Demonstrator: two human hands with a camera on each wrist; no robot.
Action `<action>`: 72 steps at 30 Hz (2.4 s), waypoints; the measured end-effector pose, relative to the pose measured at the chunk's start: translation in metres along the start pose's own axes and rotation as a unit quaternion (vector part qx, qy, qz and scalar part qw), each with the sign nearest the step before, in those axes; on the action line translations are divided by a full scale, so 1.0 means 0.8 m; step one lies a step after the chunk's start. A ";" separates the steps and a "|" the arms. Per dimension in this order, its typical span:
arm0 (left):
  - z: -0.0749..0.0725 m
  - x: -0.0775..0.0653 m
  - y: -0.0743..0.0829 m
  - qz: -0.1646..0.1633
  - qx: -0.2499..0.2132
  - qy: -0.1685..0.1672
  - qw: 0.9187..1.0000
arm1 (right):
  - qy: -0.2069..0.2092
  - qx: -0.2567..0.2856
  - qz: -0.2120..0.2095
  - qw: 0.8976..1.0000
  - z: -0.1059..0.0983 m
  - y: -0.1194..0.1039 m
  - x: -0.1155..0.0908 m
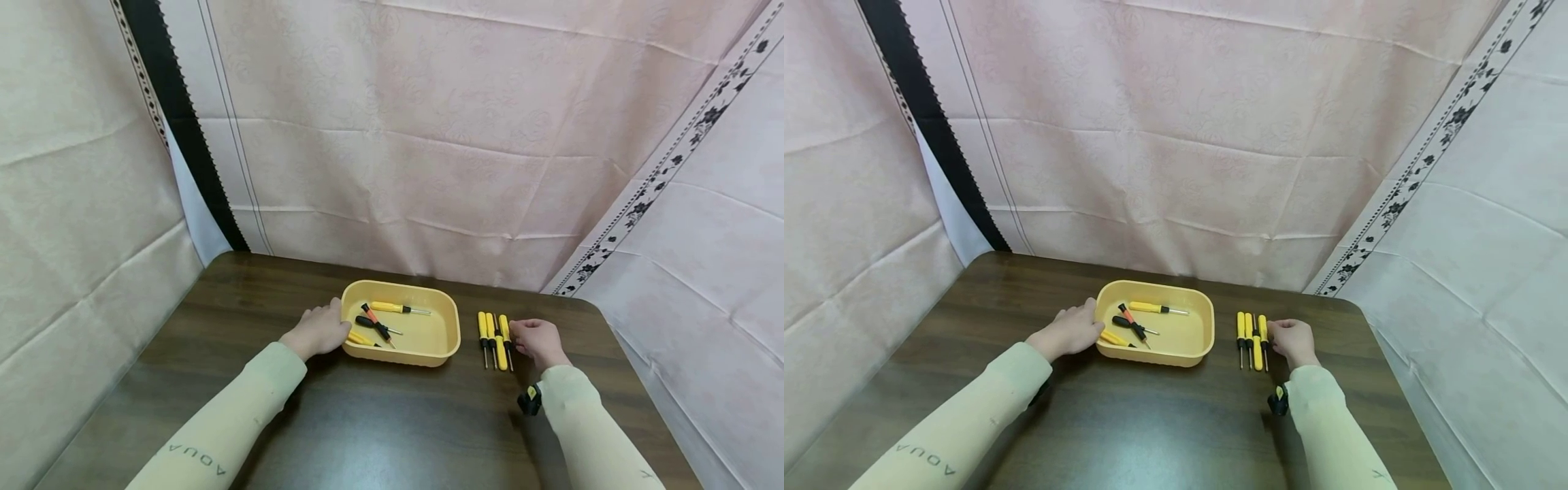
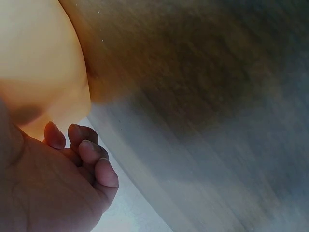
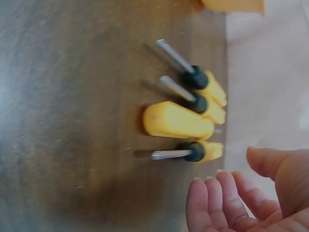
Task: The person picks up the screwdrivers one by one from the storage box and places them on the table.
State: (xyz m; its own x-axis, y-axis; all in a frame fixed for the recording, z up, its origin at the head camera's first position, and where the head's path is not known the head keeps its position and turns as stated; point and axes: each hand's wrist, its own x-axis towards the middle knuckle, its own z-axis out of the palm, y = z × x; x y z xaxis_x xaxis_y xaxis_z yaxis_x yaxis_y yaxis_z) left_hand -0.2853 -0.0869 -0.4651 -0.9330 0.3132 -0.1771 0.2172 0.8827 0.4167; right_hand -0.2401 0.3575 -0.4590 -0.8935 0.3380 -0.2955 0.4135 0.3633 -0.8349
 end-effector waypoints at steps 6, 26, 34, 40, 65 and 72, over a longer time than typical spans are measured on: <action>0.000 0.001 -0.001 0.001 0.000 0.000 1.000 | -0.010 -0.001 -0.031 0.999 -0.001 -0.023 -0.005; -0.002 -0.001 0.000 -0.005 -0.006 -0.002 1.000 | -0.053 0.023 -0.083 0.995 0.037 -0.081 -0.034; -0.001 -0.001 -0.001 -0.005 -0.006 -0.003 1.000 | -0.060 0.023 -0.096 0.993 0.058 -0.098 -0.041; -0.001 -0.001 0.000 -0.003 -0.008 -0.002 1.000 | -0.065 0.030 -0.100 0.992 0.069 -0.102 -0.041; 0.001 0.001 -0.003 -0.002 -0.004 -0.005 1.000 | -0.081 0.040 -0.100 0.991 0.118 -0.122 -0.048; 0.003 0.002 -0.004 -0.004 -0.003 -0.002 1.000 | -0.106 0.047 -0.099 0.988 0.139 -0.125 -0.052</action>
State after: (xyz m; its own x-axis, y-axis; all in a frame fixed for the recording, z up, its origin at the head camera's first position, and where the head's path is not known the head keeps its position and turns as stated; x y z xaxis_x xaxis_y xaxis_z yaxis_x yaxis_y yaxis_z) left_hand -0.2870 -0.0884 -0.4688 -0.9339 0.3066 -0.1840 0.2071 0.8833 0.4206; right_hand -0.2640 0.2109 -0.4150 -0.9758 0.0748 -0.2055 0.2186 0.3185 -0.9224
